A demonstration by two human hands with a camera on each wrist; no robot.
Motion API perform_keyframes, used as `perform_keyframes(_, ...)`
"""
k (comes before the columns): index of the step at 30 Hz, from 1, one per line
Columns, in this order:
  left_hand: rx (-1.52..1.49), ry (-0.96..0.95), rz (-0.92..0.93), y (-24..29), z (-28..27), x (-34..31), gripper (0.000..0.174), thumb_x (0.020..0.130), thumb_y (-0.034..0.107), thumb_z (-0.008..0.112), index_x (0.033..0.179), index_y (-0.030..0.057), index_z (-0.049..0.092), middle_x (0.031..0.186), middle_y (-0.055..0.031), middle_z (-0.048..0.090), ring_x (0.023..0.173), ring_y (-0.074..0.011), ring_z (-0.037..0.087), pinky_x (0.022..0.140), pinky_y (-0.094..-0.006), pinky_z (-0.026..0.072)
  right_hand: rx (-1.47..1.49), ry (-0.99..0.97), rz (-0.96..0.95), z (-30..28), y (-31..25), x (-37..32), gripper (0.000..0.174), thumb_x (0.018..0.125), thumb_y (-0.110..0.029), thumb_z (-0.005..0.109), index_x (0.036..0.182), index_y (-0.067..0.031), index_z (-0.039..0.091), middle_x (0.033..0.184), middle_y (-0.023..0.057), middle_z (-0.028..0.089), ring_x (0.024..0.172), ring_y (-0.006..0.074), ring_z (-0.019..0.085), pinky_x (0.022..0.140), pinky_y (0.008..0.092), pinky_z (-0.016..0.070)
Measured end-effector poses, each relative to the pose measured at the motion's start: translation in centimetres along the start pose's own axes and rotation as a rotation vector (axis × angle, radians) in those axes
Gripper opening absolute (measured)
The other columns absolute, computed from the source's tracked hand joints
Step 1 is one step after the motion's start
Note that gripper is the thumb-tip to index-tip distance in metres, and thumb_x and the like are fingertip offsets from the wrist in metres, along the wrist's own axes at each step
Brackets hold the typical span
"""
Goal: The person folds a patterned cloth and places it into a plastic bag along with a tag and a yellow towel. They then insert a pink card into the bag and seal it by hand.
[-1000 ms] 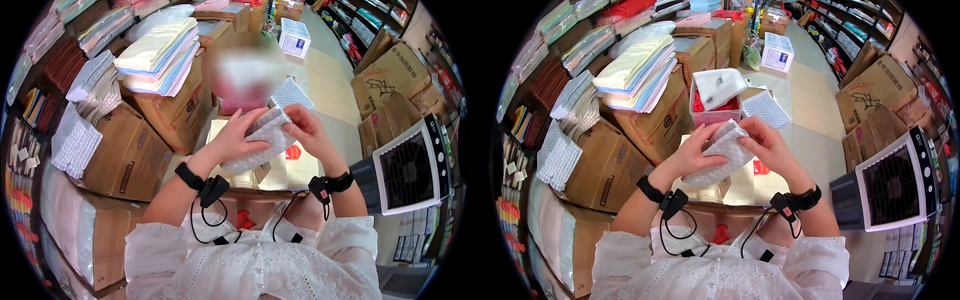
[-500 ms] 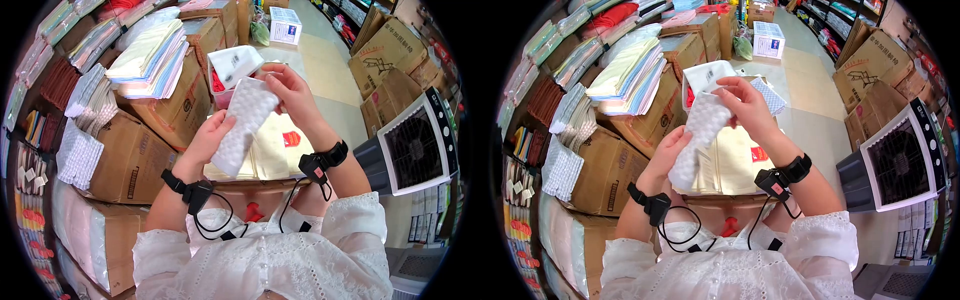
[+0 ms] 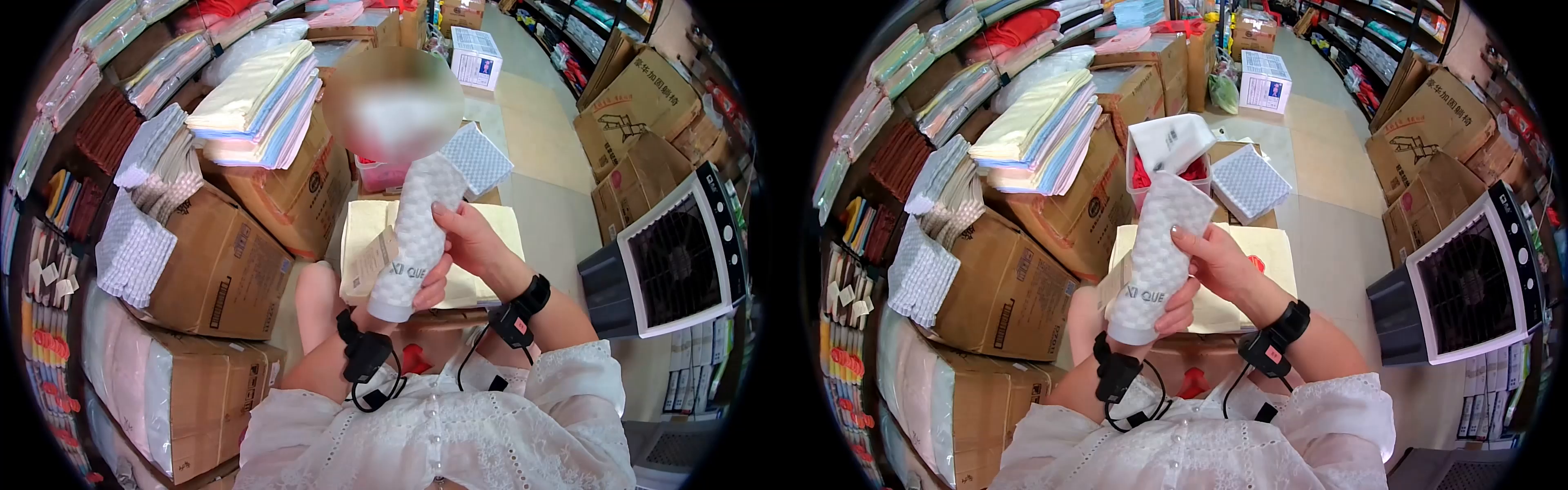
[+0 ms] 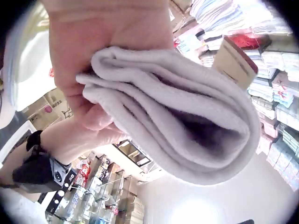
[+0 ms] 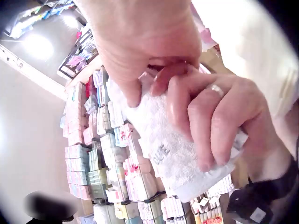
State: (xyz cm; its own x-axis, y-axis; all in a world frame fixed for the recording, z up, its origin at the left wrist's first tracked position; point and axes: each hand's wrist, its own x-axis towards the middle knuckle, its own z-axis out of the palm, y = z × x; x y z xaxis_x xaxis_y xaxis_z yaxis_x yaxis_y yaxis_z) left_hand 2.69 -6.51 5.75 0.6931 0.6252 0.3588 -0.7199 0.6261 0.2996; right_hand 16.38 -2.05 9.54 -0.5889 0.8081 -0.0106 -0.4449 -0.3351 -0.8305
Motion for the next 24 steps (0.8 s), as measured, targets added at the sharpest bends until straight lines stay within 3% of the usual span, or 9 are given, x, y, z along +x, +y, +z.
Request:
perform_keyframes(5,-0.089,-0.058,-0.021,-1.3,-1.3,-0.3,0.046,0.09,0.034,0.04,0.122,0.0006,0.04,0.083,-0.0103,0.053,0.056,-0.0222,0.054,0.051,-0.031,0.0449,-0.177,0.232,-0.084,1.2,-1.5,-1.5,0.034,0.082,-0.016,0.062,0.111,-0.0026,0.051,0.1,0.0037,0.059,0.09,0.0126,0.056,0.076,0.0251,0.0457)
perform_keyframes(7,0.255,0.487,0.03,-1.5,0.5,-0.6,0.047,0.091,0.034,0.038,0.124,0.0002,0.038,0.11,-0.0134,0.054,0.089,-0.026,0.059,0.075,-0.0359,0.0489,-0.271,0.298,-0.322,0.7,-1.8,-1.4,0.035,0.08,-0.011,0.064,0.111,-0.0013,0.051,0.102,0.0039,0.059,0.089,0.0133,0.057,0.077,0.0259,0.0459)
perform_keyframes(8,0.202,0.552,0.079,-1.7,-3.1,-1.8,0.053,0.092,0.04,0.034,0.128,0.0005,0.035,0.127,-0.013,0.046,0.114,-0.0263,0.047,0.094,-0.0408,0.0393,-0.277,0.296,-0.341,0.3,-2.2,-1.6,0.037,0.078,-0.008,0.066,0.11,0.0,0.051,0.101,0.0039,0.06,0.087,0.0127,0.058,0.077,0.0262,0.0462)
perform_keyframes(13,0.22,0.489,0.184,-0.9,2.1,-2.5,0.051,0.093,0.04,0.035,0.122,-0.002,0.041,0.117,-0.0102,0.052,0.106,-0.0212,0.051,0.095,-0.0379,0.0375,-0.501,0.409,-0.385,-1.2,-2.9,-3.1,0.034,0.077,-0.008,0.066,0.107,0.0009,0.053,0.097,0.0053,0.061,0.086,0.0114,0.057,0.075,0.0257,0.0463)
perform_keyframes(15,0.827,0.512,-0.022,-2.4,2.6,-2.4,0.034,0.091,0.018,0.049,0.116,-0.0034,0.046,0.114,-0.0081,0.054,0.102,-0.0161,0.053,0.092,-0.0297,0.0393,-0.549,0.493,-0.375,-1.2,-2.5,-4.3,0.033,0.077,-0.007,0.066,0.107,0.001,0.054,0.097,0.0053,0.061,0.085,0.0117,0.057,0.075,0.0256,0.0464)
perform_keyframes(19,0.834,0.489,-0.181,-4.8,1.7,-2.6,0.03,0.086,0.006,0.054,0.114,-0.0034,0.048,0.105,-0.0046,0.057,0.098,-0.0114,0.052,0.087,-0.0263,0.0419,-0.456,0.543,-0.338,-0.4,-1.3,-7.5,0.03,0.082,-0.005,0.058,0.11,0.0003,0.05,0.102,0.0074,0.059,0.091,0.0126,0.056,0.078,0.0261,0.0458)
perform_keyframes(20,0.877,0.463,-0.044,-5.8,1.1,-2.7,0.027,0.085,0.008,0.056,0.108,-0.0038,0.05,0.096,-0.0043,0.058,0.083,-0.0091,0.055,0.073,-0.0249,0.0475,-0.468,0.543,-0.328,-0.8,-0.9,-8.2,0.03,0.082,-0.005,0.058,0.11,0.0003,0.05,0.102,0.0074,0.059,0.091,0.0126,0.056,0.078,0.0261,0.0458)
perform_keyframes(23,0.825,0.394,-0.102,-6.8,0.6,-2.6,0.03,0.084,0.009,0.057,0.11,-0.0029,0.05,0.097,-0.0038,0.058,0.084,-0.0088,0.054,0.074,-0.0252,0.0472,-0.288,0.6,-0.286,-2.1,-0.3,-9.2,0.03,0.087,-0.011,0.054,0.114,-0.0009,0.048,0.104,0.0074,0.058,0.092,0.0129,0.056,0.078,0.0268,0.0463)
perform_keyframes(24,0.714,0.329,-0.223,-6.3,1.2,-2.5,0.044,0.082,0.004,0.059,0.122,-0.0013,0.042,0.113,-0.0067,0.053,0.099,-0.0123,0.052,0.085,-0.0281,0.0441,-0.255,0.609,-0.234,-2.1,-0.5,-9.4,0.031,0.089,-0.016,0.052,0.115,-0.0015,0.047,0.104,0.0073,0.058,0.092,0.0131,0.057,0.078,0.0271,0.0466)
